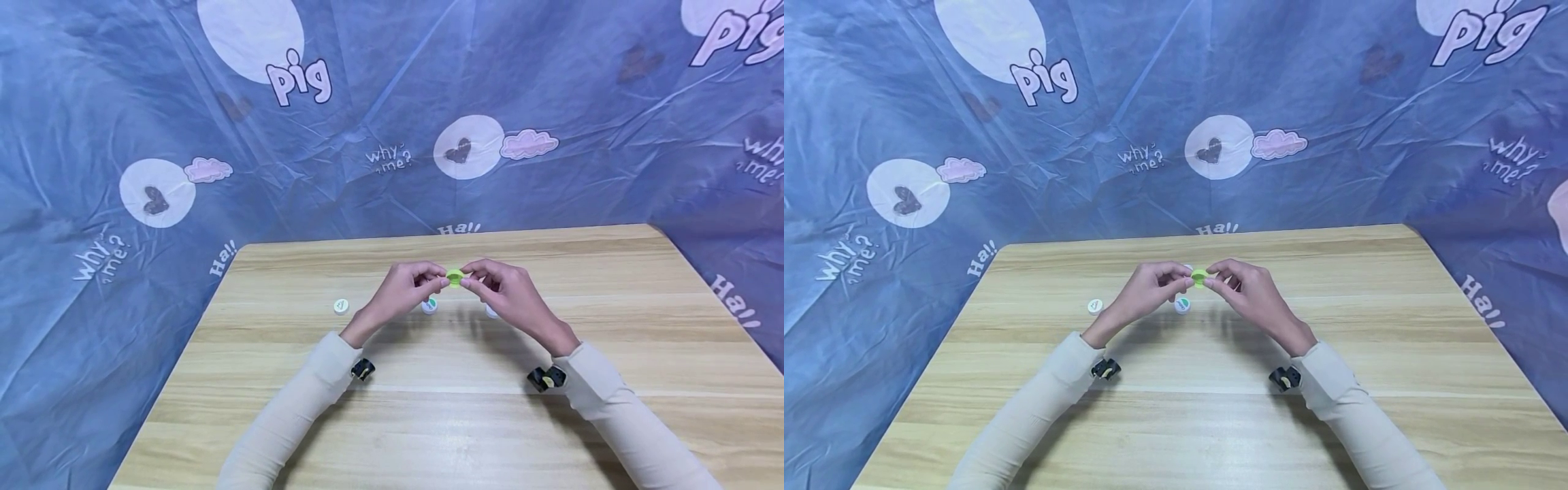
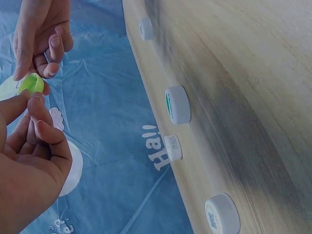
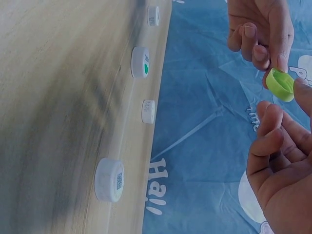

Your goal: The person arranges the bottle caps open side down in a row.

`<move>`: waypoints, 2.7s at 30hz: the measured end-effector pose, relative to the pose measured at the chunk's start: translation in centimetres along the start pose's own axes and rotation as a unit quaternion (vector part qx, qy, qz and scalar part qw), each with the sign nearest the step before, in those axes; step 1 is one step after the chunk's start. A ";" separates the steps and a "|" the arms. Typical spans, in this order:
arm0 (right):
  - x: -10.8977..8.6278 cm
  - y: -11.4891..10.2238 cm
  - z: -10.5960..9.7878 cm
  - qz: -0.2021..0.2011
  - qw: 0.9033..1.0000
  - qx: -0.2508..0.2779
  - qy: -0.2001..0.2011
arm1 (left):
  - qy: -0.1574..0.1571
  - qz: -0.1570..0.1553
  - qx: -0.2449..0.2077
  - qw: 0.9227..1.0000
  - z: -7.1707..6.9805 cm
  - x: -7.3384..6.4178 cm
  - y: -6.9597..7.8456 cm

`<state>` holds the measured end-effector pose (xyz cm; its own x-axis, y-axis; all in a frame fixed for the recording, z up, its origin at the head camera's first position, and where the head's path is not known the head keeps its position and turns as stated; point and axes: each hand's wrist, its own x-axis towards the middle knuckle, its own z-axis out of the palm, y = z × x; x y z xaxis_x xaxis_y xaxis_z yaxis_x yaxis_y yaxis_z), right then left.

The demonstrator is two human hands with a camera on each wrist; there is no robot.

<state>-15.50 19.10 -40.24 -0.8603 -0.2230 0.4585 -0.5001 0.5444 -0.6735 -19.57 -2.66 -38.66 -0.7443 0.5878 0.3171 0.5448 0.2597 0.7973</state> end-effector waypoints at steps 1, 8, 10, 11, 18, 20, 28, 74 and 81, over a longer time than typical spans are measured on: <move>0.0 0.0 0.0 -0.001 1.000 0.001 0.000 | 0.001 0.002 0.000 1.000 0.1 0.1 -0.6; -0.1 0.0 0.3 -0.006 1.000 0.006 0.001 | -0.001 0.003 0.007 1.000 0.3 0.1 -1.1; -0.1 0.0 0.3 -0.005 1.000 0.006 0.002 | -0.005 0.002 0.008 1.000 0.4 0.0 -1.1; -0.1 0.0 0.3 -0.005 1.000 0.006 0.002 | -0.006 0.000 0.008 1.000 0.4 0.0 -1.1; -0.1 -0.1 0.4 -0.005 1.000 -0.002 0.008 | -0.013 -0.007 0.007 1.000 0.5 -0.1 -1.1; -0.2 -0.2 0.5 -0.003 1.000 -0.003 0.011 | -0.016 -0.012 0.008 1.000 0.5 -0.1 -1.1; -0.2 0.0 0.6 -0.007 1.000 -0.008 0.024 | -0.023 -0.034 0.006 0.999 0.5 -0.3 -1.2; -0.7 -0.3 0.5 -0.212 0.972 -0.088 0.060 | -0.156 -0.188 -0.292 0.925 0.0 -0.3 -1.5; -0.9 -0.3 0.5 -0.224 0.969 -0.085 0.060 | -0.157 -0.177 -0.296 0.926 0.0 -0.3 -1.5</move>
<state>-14.69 18.74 -40.76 -0.5377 -0.3769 0.7542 -0.7882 0.5424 -0.2909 -20.17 -3.30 -39.98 -0.6360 0.7641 -0.1083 -0.0874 0.0682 0.9938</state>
